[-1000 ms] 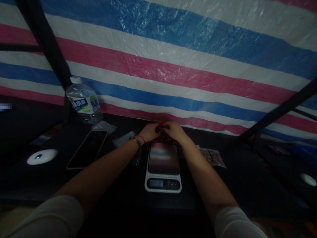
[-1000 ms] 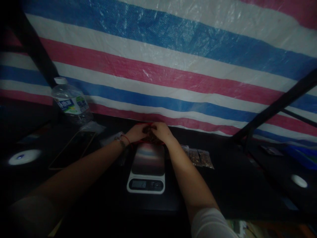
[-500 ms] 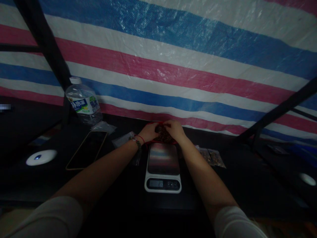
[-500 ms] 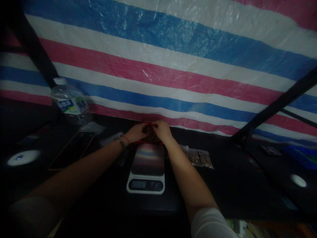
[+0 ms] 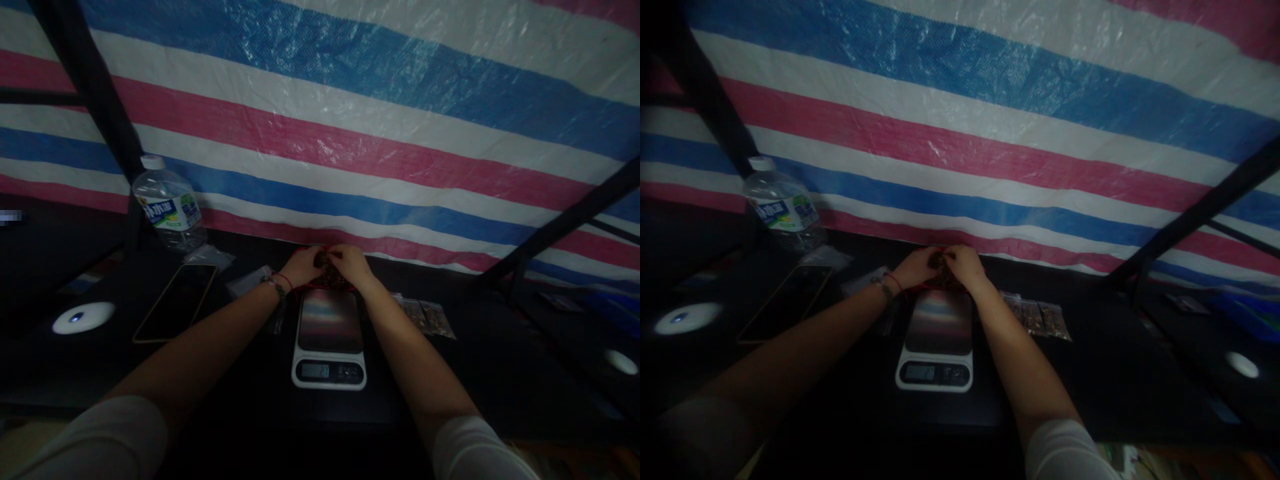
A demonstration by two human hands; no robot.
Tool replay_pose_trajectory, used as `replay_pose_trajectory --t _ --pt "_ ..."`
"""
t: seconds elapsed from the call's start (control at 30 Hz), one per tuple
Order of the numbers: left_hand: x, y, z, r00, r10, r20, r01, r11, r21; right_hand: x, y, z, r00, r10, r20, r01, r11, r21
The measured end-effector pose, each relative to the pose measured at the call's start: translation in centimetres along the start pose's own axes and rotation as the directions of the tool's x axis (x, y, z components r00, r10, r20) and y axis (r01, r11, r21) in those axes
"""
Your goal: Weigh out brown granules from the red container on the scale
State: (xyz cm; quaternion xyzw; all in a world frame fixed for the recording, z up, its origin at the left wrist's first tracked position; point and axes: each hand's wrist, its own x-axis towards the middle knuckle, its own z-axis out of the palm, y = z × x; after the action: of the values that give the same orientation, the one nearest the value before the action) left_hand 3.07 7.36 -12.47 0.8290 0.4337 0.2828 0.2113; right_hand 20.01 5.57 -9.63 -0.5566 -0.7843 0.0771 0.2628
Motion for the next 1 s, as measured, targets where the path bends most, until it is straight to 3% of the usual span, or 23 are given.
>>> replay_pose_trajectory --t 0.37,0.73,1.0 --pt "0.2 -0.2 0.0 0.997 0.071 0.010 -0.071 0.997 0.002 0.0 -0.1 -0.2 0.997 0.044 -0.066 -0.044 0.999 -0.001" --pt "-0.2 0.7 -0.3 0.995 0.097 0.034 -0.097 0.995 0.002 0.0 0.1 0.1 0.996 0.084 -0.027 -0.083 0.996 0.030" --pt "-0.4 1.2 -0.5 0.994 0.089 0.059 -0.089 0.996 -0.007 0.1 0.3 0.1 0.998 0.048 -0.044 -0.046 0.997 0.060"
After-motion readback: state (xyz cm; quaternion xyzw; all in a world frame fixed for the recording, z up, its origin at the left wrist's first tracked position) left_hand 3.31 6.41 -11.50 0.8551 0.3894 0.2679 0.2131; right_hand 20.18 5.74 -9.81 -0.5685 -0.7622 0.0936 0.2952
